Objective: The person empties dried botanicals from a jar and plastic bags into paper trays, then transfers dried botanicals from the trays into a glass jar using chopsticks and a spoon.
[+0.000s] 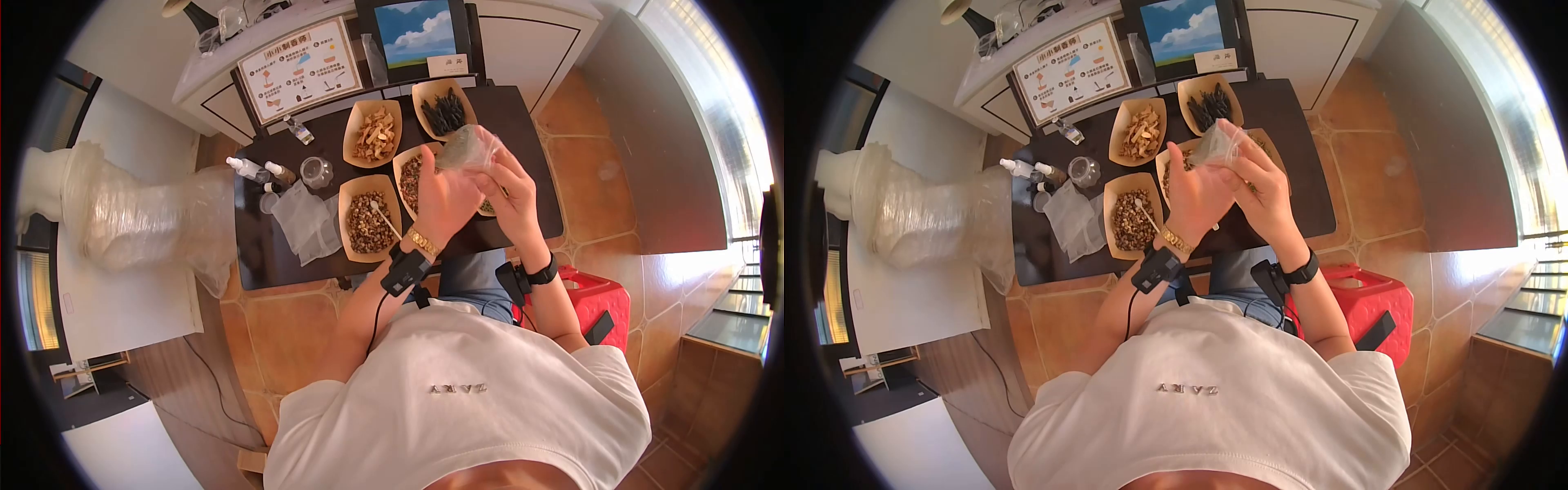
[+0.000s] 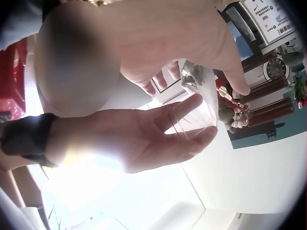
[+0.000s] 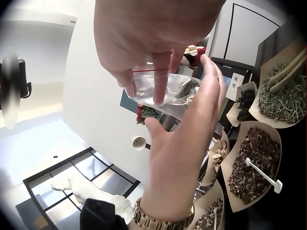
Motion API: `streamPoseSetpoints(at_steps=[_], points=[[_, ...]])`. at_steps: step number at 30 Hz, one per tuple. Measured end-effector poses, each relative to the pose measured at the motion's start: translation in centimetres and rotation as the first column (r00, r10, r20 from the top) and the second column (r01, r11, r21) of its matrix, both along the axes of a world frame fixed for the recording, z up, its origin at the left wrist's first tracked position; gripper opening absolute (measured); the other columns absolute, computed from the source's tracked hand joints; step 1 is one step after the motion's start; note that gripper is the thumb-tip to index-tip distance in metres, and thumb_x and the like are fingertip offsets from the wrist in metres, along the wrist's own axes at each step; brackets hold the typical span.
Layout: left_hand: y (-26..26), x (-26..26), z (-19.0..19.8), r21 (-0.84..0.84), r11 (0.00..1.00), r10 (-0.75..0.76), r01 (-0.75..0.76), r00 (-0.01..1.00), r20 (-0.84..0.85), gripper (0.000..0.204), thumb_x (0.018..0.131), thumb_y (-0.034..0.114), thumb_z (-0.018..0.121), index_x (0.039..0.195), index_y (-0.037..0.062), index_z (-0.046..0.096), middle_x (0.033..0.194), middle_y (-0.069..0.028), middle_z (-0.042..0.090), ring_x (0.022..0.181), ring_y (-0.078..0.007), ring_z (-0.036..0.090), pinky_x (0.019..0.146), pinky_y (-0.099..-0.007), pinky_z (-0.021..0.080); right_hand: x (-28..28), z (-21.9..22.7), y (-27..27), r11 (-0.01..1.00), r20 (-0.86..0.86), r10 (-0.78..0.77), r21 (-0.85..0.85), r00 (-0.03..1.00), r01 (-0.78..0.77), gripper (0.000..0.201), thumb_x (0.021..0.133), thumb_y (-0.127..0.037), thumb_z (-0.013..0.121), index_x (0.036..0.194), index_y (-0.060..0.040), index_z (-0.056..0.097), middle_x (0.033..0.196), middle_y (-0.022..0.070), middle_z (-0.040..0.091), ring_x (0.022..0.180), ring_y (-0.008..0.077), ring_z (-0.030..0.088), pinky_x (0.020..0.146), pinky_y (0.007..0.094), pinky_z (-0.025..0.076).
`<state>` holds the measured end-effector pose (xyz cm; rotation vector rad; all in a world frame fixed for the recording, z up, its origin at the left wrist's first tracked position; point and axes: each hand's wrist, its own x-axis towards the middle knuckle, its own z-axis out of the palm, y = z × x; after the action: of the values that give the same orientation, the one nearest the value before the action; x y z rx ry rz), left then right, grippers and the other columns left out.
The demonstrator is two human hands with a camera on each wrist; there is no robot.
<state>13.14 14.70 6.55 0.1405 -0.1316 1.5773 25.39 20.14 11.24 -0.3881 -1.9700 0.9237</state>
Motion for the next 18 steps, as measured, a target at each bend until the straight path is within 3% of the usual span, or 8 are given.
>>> streamPoseSetpoints(at_steps=[3,6,8,9,10,11,13,18], points=[[0.8,-1.9,0.6,-0.039,0.999,0.022,-0.022,1.000,0.011,0.079,0.093,0.065,0.051,0.141,0.0038,0.042,0.137,-0.0100,0.052,0.131,-0.0284,0.046,0.112,-0.0435,0.036,0.1,-0.2,-0.3,1.000,0.034,-0.028,-0.003,0.999,0.028,0.014,0.090,-0.004,0.065,0.102,0.0007,0.071,0.124,0.0151,0.065,0.106,0.0287,0.066,0.087,0.0351,0.053],[1.8,-3.4,0.8,-0.008,0.997,0.082,-0.082,0.996,-0.029,0.065,0.094,0.057,0.057,0.138,0.0101,0.046,0.137,-0.0103,0.051,0.131,-0.0341,0.046,0.112,-0.0497,0.037,0.8,-0.8,0.1,0.995,0.130,-0.090,-0.023,0.987,0.093,0.018,0.090,-0.005,0.066,0.106,-0.0007,0.070,0.115,0.0127,0.069,0.103,0.0267,0.068,0.085,0.0337,0.053],[2.6,-3.7,0.6,-0.195,0.910,0.354,-0.365,0.931,-0.094,0.052,0.095,0.041,0.064,0.136,0.0140,0.047,0.139,-0.0119,0.049,0.131,-0.0353,0.046,0.112,-0.0521,0.039,0.9,-1.3,0.2,0.992,0.170,-0.125,0.006,0.978,0.126,0.021,0.090,-0.006,0.066,0.111,-0.0015,0.069,0.110,0.0113,0.072,0.102,0.0255,0.069,0.085,0.0326,0.053],[2.7,-3.9,0.4,-0.196,0.912,0.348,-0.361,0.932,-0.097,0.052,0.095,0.041,0.064,0.136,0.0140,0.047,0.139,-0.0119,0.049,0.131,-0.0353,0.046,0.112,-0.0521,0.039,0.9,-1.6,0.1,0.976,0.158,-0.131,-0.154,0.979,0.155,0.026,0.091,-0.007,0.065,0.117,-0.0019,0.065,0.106,0.0102,0.073,0.102,0.0243,0.069,0.086,0.0323,0.053],[2.8,-4.0,0.1,-0.189,0.899,0.374,-0.396,0.917,-0.142,0.045,0.094,0.031,0.067,0.133,0.0163,0.047,0.136,-0.0110,0.051,0.130,-0.0355,0.048,0.111,-0.0531,0.041,0.9,-2.0,0.0,0.934,0.147,-0.139,-0.310,0.979,0.179,0.032,0.092,-0.007,0.065,0.123,-0.0023,0.061,0.103,0.0091,0.074,0.102,0.0231,0.070,0.088,0.0319,0.053],[2.9,-3.9,-0.2,-0.181,0.886,0.397,-0.428,0.899,-0.185,0.042,0.094,0.020,0.069,0.130,0.0186,0.048,0.132,-0.0102,0.053,0.129,-0.0357,0.049,0.110,-0.0542,0.043,1.0,-2.5,0.2,0.931,0.148,-0.146,-0.314,0.978,0.186,0.032,0.092,-0.007,0.065,0.123,-0.0023,0.061,0.103,0.0091,0.074,0.102,0.0231,0.070,0.088,0.0319,0.053],[3.1,-3.5,-0.9,-0.191,0.861,0.409,-0.472,0.865,-0.291,0.045,0.093,0.017,0.070,0.131,0.0189,0.047,0.130,-0.0095,0.054,0.128,-0.0349,0.050,0.108,-0.0544,0.045,1.3,-3.8,0.8,0.865,0.097,-0.141,-0.473,0.985,0.170,0.041,0.093,-0.009,0.065,0.131,-0.0021,0.052,0.101,0.0083,0.074,0.100,0.0204,0.070,0.088,0.0319,0.052],[3.6,-2.3,-2.3,-0.154,0.821,0.413,-0.550,0.758,-0.504,0.061,0.091,0.011,0.072,0.140,0.0209,0.037,0.133,-0.0089,0.050,0.125,-0.0320,0.054,0.103,-0.0505,0.048,2.2,-7.2,2.0,0.837,0.179,-0.222,-0.469,0.958,0.282,0.046,0.093,-0.009,0.065,0.135,-0.0019,0.048,0.104,0.0092,0.074,0.100,0.0168,0.069,0.089,0.0292,0.051]])
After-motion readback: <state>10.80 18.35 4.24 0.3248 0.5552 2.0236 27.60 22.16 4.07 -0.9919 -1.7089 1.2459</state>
